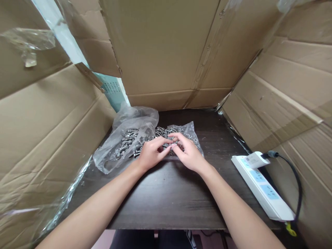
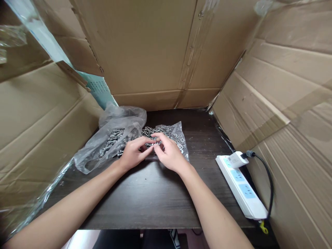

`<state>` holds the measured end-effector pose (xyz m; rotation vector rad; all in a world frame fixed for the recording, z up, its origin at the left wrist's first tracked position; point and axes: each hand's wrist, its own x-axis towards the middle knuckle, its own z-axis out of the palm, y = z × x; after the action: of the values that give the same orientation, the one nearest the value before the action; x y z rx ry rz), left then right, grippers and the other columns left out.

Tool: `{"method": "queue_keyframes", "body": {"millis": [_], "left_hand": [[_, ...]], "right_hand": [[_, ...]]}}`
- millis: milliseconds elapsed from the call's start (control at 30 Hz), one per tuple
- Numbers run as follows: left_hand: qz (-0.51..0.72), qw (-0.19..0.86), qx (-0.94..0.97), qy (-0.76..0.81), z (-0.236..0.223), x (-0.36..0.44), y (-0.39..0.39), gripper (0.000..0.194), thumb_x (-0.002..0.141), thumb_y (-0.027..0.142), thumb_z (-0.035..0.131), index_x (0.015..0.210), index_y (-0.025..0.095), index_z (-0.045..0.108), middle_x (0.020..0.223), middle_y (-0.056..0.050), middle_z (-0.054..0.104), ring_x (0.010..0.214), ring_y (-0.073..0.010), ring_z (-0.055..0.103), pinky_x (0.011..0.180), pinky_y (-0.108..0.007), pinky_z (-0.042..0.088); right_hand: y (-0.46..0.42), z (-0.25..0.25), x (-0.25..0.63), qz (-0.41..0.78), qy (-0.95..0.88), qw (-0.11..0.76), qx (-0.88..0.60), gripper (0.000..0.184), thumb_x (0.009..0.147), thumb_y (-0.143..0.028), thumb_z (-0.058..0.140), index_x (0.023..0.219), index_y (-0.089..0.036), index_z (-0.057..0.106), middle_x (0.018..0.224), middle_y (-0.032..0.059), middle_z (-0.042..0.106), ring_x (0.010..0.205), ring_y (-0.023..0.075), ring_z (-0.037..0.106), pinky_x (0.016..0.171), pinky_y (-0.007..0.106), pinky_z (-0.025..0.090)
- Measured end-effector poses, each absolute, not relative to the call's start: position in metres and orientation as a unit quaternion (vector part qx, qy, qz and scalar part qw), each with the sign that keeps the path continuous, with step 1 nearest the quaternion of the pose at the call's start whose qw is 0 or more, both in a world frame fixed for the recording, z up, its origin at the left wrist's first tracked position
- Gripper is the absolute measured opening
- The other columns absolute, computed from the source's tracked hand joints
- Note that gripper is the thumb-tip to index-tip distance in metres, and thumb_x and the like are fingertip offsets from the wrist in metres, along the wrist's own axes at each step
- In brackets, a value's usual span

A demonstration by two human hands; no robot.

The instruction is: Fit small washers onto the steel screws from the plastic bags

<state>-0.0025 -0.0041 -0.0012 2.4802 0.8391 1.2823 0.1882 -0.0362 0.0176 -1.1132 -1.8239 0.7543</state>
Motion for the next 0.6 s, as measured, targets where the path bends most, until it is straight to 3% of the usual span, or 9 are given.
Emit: {"method": "queue_keyframes", "body": {"millis": [400, 600], "left_hand": [[0.450, 0.080, 0.841, 0.288, 0.0027, -0.0026, -0.0038, 0.012, 0.097, 0.021, 0.067, 0.105, 0.017, 0.075, 0.093, -0.004, 0.077, 0.061, -0.0096, 0.062, 0.060, -0.020, 0.051], [0.438, 0.077, 0.848, 0.288, 0.0009, -0.0049, -0.0029, 0.012, 0.097, 0.020, 0.067, 0.106, 0.018, 0.075, 0.095, -0.004, 0.077, 0.060, -0.0089, 0.061, 0.059, -0.020, 0.049]], "right_hand": [[-0.0329, 0.0140, 0.1877, 0.293, -0.709, 0.471, -0.436, 0.030, 0.094, -0.026, 0.059, 0.122, -0.020, 0.061, 0.103, 0.0074, 0.069, 0.091, 0.0189, 0.068, 0.074, 0.031, 0.057], [-0.0313, 0.0111, 0.1891, 0.320, -0.699, 0.475, -0.428, 0.031, 0.092, -0.024, 0.061, 0.123, -0.021, 0.060, 0.098, 0.0052, 0.071, 0.090, 0.0192, 0.072, 0.081, 0.035, 0.059]]}}
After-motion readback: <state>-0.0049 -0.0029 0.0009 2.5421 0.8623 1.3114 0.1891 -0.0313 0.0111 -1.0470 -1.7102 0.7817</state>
